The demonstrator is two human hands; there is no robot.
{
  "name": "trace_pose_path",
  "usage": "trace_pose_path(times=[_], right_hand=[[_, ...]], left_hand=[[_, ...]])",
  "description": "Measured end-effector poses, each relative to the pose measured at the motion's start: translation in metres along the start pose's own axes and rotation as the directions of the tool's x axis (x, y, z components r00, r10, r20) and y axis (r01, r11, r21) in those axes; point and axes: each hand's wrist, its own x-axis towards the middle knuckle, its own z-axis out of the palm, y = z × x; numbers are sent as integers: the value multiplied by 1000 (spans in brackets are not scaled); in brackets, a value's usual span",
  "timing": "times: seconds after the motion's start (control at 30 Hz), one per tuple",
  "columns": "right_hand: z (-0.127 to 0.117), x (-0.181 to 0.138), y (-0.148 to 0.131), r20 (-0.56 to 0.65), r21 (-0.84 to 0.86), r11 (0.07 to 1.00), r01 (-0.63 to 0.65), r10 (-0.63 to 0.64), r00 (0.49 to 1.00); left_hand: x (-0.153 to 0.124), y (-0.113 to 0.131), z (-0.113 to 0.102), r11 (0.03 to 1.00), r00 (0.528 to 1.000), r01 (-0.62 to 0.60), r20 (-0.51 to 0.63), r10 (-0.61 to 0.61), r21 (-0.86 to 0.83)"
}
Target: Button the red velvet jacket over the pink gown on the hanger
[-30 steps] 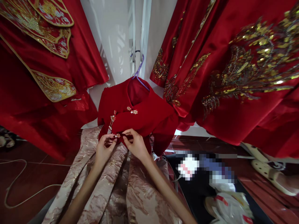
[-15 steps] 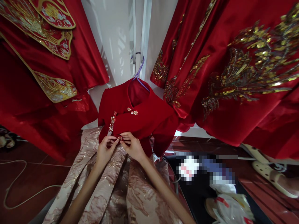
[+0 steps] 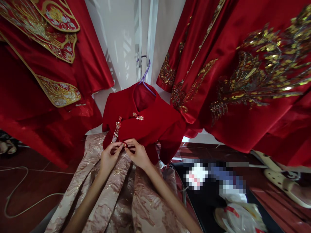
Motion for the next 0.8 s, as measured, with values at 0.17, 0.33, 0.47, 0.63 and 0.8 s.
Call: trace_pose_path(times=[0.17,0.33,0.47,0.63,0.8], right_hand=[[0,0,0,5,-15,1000,-4,4,1000],[1,0,-1,1,-12,1000,-13,14,1000],[3,0,-1,3,-7,999,-36,36,999],[4,-1,-1,9,-2,999,-45,45,999],[4,-1,-2,10,-23,999,-41,41,999]], left_hand=[[1,0,-1,998,999,-34,10,33,53],[1,1,0,998,1000,-27,-10,28,60],[0,2,0,998,999,-27,-32,29,62],[-1,0,0,999,999,-16,-43,18,42],[0,-2,0,1000,999,15,-37,-14,28]])
